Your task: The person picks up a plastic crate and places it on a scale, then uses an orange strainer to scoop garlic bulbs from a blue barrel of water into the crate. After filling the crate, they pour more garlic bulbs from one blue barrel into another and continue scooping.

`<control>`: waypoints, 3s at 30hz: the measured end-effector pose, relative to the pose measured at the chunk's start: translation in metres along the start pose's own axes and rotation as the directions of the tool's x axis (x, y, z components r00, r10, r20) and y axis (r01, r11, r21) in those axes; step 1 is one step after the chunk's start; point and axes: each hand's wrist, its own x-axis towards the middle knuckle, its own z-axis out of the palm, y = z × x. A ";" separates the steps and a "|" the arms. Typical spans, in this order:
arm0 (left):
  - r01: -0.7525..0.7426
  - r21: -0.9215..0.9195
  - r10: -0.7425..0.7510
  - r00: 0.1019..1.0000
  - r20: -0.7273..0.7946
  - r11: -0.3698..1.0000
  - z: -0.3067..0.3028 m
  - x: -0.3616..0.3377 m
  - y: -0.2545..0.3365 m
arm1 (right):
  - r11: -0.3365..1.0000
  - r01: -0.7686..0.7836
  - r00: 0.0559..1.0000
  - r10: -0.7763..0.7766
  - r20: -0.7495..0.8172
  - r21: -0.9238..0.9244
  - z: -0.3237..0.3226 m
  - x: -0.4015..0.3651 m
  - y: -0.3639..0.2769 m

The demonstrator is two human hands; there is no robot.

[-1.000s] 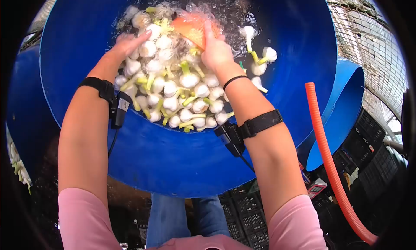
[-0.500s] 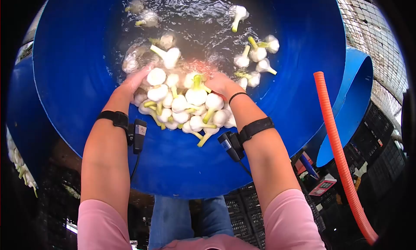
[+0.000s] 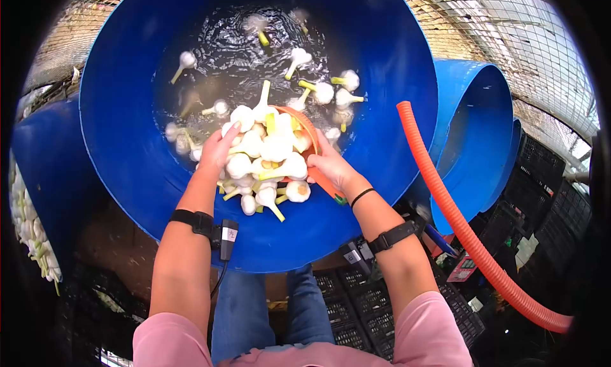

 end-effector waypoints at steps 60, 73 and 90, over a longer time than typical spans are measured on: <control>-0.731 0.654 0.444 0.661 0.605 0.197 0.315 -0.319 -0.177 | 0.973 0.152 -0.361 -0.110 -0.926 -0.174 -0.204 -0.431 0.508; -0.693 0.274 0.685 0.715 0.141 0.667 0.108 -0.295 -0.053 | 0.441 0.584 0.281 -0.897 -0.340 -0.681 -0.001 -0.329 0.151; 0.026 0.878 0.283 0.942 -0.182 0.478 -0.091 0.053 0.092 | -0.098 -0.434 0.697 -0.667 -0.265 -0.896 -0.010 0.042 -0.135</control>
